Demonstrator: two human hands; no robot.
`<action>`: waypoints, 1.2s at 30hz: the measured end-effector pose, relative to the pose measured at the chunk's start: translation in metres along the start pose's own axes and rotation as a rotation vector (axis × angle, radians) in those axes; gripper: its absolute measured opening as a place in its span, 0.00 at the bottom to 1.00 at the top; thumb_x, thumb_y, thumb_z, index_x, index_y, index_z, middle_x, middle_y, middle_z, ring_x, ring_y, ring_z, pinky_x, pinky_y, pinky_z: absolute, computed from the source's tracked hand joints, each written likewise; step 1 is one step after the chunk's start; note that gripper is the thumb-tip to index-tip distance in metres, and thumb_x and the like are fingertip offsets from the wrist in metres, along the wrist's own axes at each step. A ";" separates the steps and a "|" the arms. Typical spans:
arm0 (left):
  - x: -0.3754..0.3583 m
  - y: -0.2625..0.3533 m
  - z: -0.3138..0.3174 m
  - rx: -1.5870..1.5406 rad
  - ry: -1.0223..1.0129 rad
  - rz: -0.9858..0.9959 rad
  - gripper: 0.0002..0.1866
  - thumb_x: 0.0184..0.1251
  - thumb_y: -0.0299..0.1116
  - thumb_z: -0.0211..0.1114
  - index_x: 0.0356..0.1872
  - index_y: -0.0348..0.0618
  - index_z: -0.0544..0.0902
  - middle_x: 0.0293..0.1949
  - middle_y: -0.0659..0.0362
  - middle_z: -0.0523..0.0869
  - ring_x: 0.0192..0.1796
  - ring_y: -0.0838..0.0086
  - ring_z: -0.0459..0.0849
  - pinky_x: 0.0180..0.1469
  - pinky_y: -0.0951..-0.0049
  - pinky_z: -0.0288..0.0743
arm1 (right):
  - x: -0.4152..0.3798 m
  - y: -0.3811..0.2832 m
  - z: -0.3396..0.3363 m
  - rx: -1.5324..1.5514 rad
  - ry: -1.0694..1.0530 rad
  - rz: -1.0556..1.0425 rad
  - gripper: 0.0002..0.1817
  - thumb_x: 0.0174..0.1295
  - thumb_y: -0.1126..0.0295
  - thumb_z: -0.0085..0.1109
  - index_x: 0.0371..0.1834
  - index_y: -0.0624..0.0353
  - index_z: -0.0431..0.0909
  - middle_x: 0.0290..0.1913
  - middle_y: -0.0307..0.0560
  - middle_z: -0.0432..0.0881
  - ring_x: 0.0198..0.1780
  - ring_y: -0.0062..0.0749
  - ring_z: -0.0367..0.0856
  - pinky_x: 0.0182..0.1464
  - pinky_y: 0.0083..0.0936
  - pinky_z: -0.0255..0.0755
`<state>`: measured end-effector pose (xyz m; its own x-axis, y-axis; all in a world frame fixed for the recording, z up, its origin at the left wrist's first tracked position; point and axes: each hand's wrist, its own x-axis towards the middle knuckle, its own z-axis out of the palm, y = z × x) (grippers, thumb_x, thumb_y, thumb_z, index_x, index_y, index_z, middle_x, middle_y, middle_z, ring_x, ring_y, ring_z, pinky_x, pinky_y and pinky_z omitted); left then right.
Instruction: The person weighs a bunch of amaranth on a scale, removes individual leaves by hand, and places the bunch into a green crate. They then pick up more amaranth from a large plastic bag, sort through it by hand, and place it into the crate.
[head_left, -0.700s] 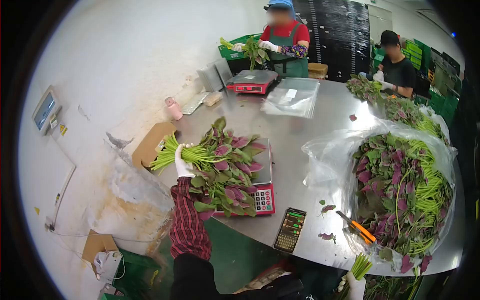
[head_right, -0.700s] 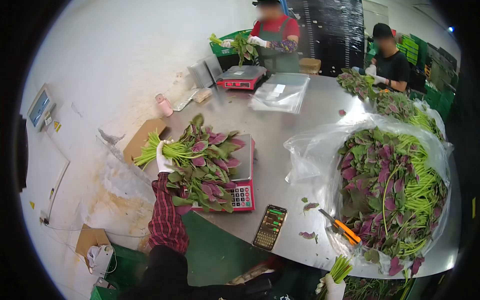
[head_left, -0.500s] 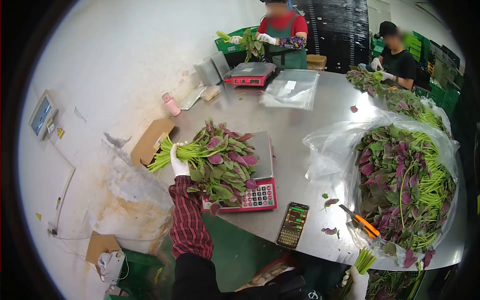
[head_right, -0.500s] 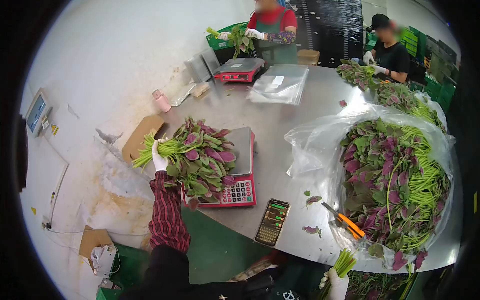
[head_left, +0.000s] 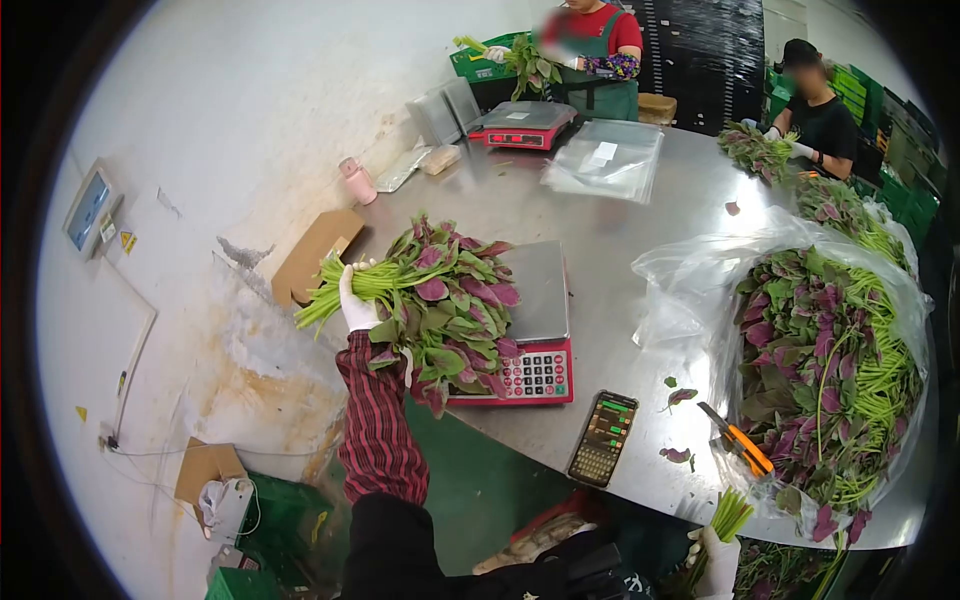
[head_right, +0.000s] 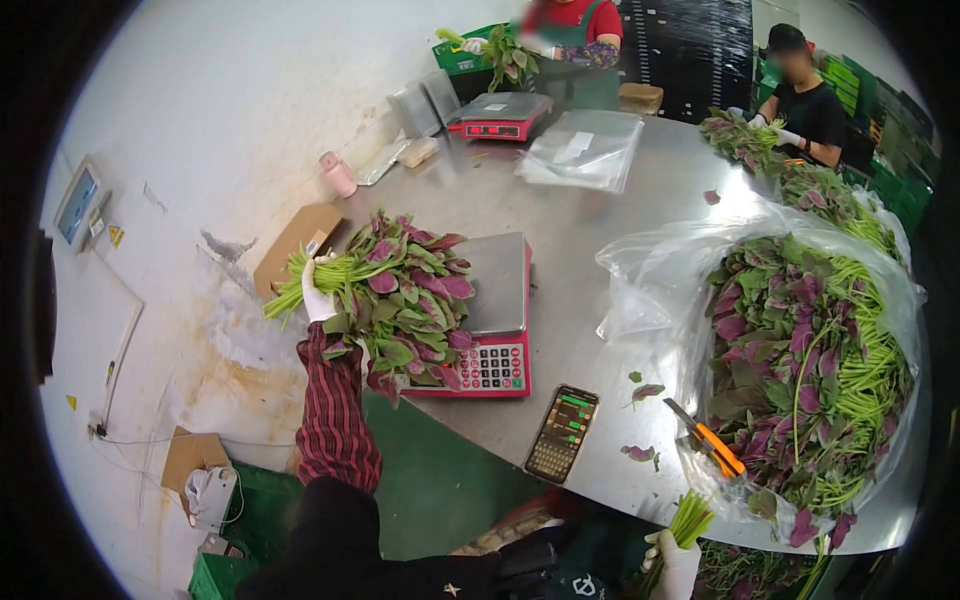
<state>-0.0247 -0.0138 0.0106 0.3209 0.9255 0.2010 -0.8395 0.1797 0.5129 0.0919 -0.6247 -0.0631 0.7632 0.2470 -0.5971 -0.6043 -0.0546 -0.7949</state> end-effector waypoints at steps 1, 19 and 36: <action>0.000 0.000 0.000 -0.017 0.017 -0.004 0.06 0.65 0.33 0.60 0.30 0.44 0.76 0.31 0.60 0.82 0.45 0.69 0.79 0.58 0.65 0.70 | -0.001 -0.001 0.000 -0.002 0.000 0.001 0.10 0.63 0.67 0.59 0.32 0.64 0.80 0.19 0.34 0.73 0.17 0.16 0.68 0.21 0.14 0.60; 0.029 0.033 0.001 0.125 -0.193 0.013 0.08 0.68 0.35 0.56 0.35 0.42 0.78 0.36 0.61 0.83 0.46 0.69 0.81 0.57 0.65 0.71 | 0.019 0.014 -0.021 -0.272 -0.064 -0.096 0.08 0.61 0.69 0.58 0.33 0.63 0.81 0.19 0.40 0.78 0.16 0.24 0.72 0.19 0.20 0.62; 0.207 -0.110 0.149 1.808 -0.400 0.834 0.22 0.50 0.30 0.68 0.50 0.48 0.80 0.39 0.50 0.85 0.36 0.57 0.84 0.39 0.64 0.76 | 0.071 0.077 -0.023 -0.873 0.427 -0.363 0.26 0.63 0.72 0.54 0.66 0.58 0.64 0.53 0.55 0.80 0.50 0.37 0.82 0.46 0.25 0.73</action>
<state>0.1993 0.1086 0.1203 0.4377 0.4339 0.7875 0.4251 -0.8716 0.2440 0.1051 -0.6340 -0.1692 0.9867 0.0346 -0.1588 -0.0751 -0.7695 -0.6342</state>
